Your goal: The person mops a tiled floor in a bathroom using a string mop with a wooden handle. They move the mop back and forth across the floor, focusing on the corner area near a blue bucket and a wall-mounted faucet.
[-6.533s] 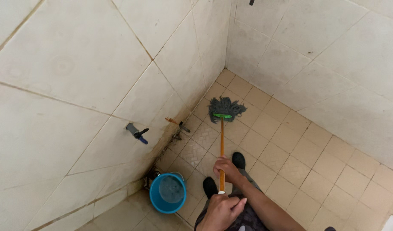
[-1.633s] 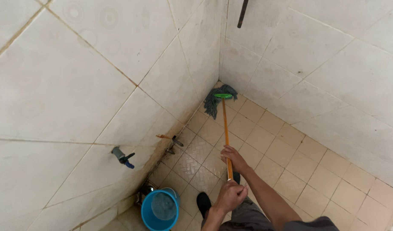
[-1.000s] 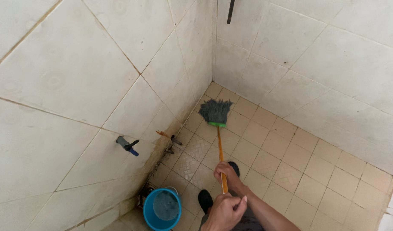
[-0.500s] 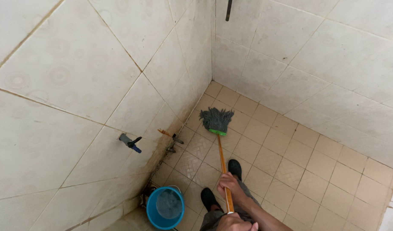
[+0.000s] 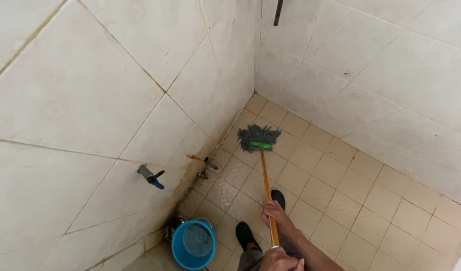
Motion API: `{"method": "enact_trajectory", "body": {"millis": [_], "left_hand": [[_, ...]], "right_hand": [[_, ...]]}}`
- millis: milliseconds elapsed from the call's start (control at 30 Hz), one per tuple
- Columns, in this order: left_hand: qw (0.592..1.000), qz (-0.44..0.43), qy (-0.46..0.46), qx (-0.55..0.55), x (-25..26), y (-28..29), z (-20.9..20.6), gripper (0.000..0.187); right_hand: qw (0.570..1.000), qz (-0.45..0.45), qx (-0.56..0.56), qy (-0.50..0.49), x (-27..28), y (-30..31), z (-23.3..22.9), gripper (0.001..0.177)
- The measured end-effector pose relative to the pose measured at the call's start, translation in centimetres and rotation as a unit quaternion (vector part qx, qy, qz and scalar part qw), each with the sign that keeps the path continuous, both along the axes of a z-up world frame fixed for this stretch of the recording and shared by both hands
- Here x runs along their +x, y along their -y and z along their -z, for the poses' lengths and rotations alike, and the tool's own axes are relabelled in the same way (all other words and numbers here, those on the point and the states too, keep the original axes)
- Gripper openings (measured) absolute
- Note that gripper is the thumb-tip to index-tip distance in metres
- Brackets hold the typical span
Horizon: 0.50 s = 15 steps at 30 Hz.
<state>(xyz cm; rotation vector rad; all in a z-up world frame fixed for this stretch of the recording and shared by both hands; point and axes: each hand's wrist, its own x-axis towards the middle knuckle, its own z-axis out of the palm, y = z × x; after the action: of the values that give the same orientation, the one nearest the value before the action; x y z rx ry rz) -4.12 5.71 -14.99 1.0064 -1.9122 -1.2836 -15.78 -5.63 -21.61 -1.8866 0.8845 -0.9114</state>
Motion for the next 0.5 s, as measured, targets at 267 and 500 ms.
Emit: {"method": "enact_trajectory", "body": {"millis": [267,500], "left_hand": [[0.999,-0.028,0.031,0.014,-1.5,7.7,0.1,0.041],[0.997,-0.073,0.031,-0.021,-3.5,16.1,1.4,0.039]], "right_hand": [[0.998,-0.026,-0.049,0.001,-2.0,8.6,4.4,0.027],[0.985,0.018,-0.11,-0.132,-3.8,16.7,8.5,0.019]]}}
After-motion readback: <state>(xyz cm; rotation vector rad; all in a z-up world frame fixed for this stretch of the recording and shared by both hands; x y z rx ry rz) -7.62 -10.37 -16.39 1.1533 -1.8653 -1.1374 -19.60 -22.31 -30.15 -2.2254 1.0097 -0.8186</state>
